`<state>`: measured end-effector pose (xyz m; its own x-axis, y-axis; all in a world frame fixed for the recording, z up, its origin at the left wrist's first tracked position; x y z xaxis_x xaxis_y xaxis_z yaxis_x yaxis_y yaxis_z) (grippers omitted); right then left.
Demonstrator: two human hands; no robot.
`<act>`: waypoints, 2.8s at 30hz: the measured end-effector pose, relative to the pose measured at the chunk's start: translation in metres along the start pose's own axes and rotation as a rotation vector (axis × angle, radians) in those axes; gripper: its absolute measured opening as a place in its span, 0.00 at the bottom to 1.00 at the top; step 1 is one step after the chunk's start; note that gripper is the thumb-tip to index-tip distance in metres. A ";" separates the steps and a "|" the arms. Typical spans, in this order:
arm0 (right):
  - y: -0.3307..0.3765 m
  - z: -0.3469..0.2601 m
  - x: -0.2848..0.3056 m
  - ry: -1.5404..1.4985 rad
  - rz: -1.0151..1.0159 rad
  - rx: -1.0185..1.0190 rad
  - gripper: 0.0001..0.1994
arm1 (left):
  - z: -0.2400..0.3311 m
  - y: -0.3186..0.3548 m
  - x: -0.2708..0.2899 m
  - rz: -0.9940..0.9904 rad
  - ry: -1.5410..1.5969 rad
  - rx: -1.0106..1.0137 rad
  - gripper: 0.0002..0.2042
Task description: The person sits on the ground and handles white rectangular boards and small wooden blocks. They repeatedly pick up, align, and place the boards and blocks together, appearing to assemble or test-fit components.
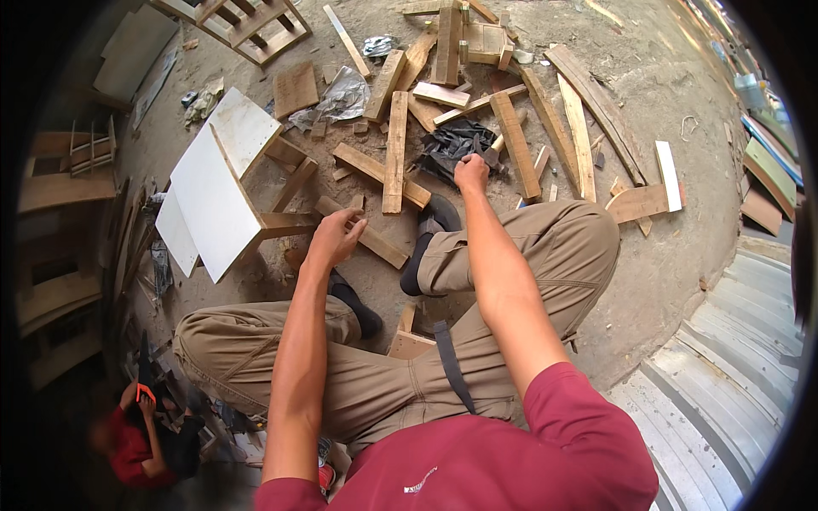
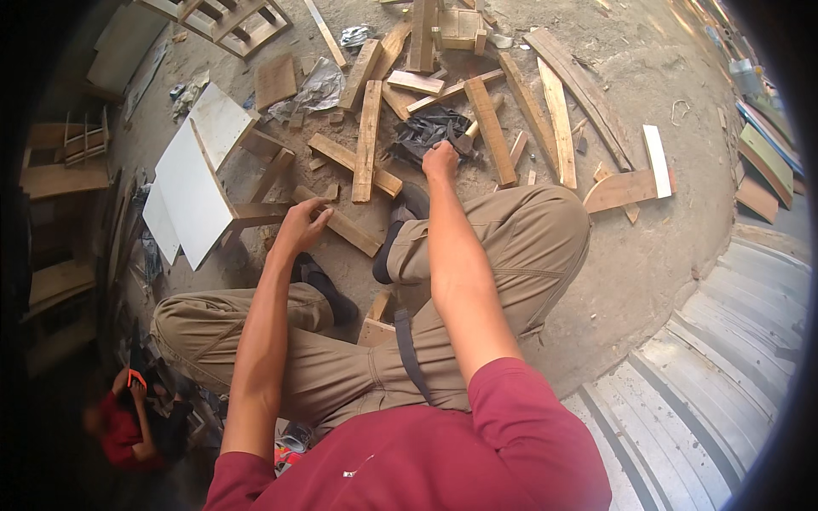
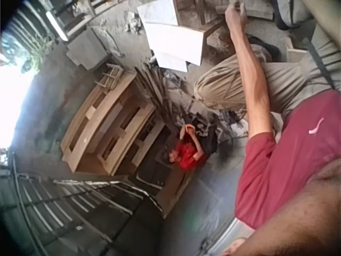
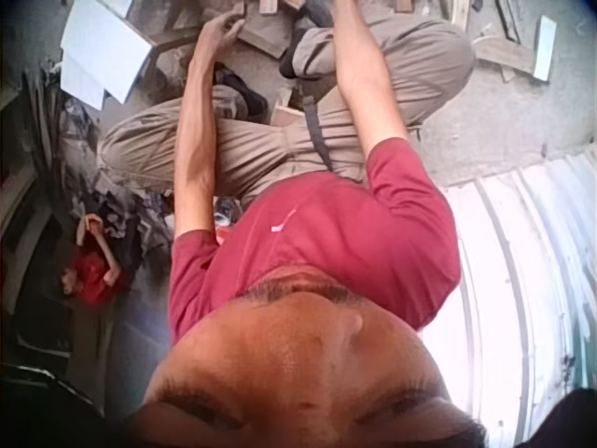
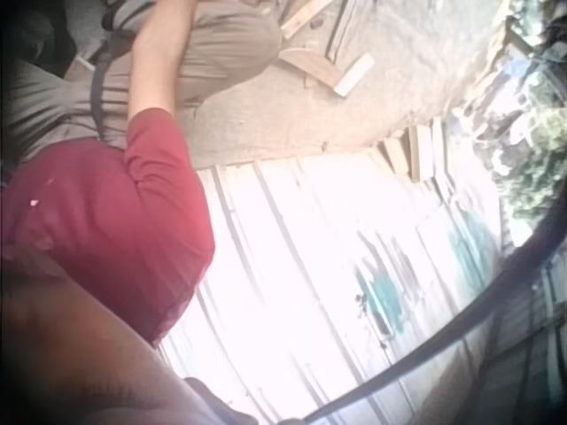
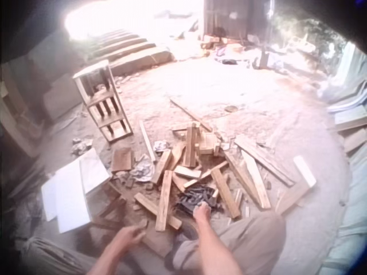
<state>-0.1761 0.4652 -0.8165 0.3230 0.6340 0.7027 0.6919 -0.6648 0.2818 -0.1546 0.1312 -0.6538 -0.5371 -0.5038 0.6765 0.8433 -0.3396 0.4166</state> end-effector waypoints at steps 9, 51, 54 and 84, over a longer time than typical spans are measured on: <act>0.013 -0.041 -0.053 0.503 -0.193 0.521 0.11 | 0.003 -0.036 -0.011 0.172 0.195 -0.074 0.16; -0.018 -0.058 -0.010 -0.871 -0.526 0.086 0.10 | 0.047 -0.054 -0.020 0.296 0.307 -0.124 0.17; 0.016 -0.103 -0.015 -0.907 -0.739 0.075 0.11 | 0.049 -0.063 -0.013 0.350 0.403 -0.040 0.17; -0.089 -0.001 -0.032 1.303 -0.347 1.022 0.11 | 0.033 -0.050 0.007 0.252 0.937 0.090 0.10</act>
<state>-0.2484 0.5035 -0.8636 -0.2705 -0.3854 0.8822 0.8833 0.2652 0.3867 -0.2002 0.1715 -0.6499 -0.1054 -0.9944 0.0109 0.9131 -0.0925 0.3970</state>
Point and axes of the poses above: each hand's wrist, its own y-axis away from the middle knuckle, its own x-axis out of the back of the hand, z = x × y, the point moved 10 cm from there along -y, towards the middle knuckle
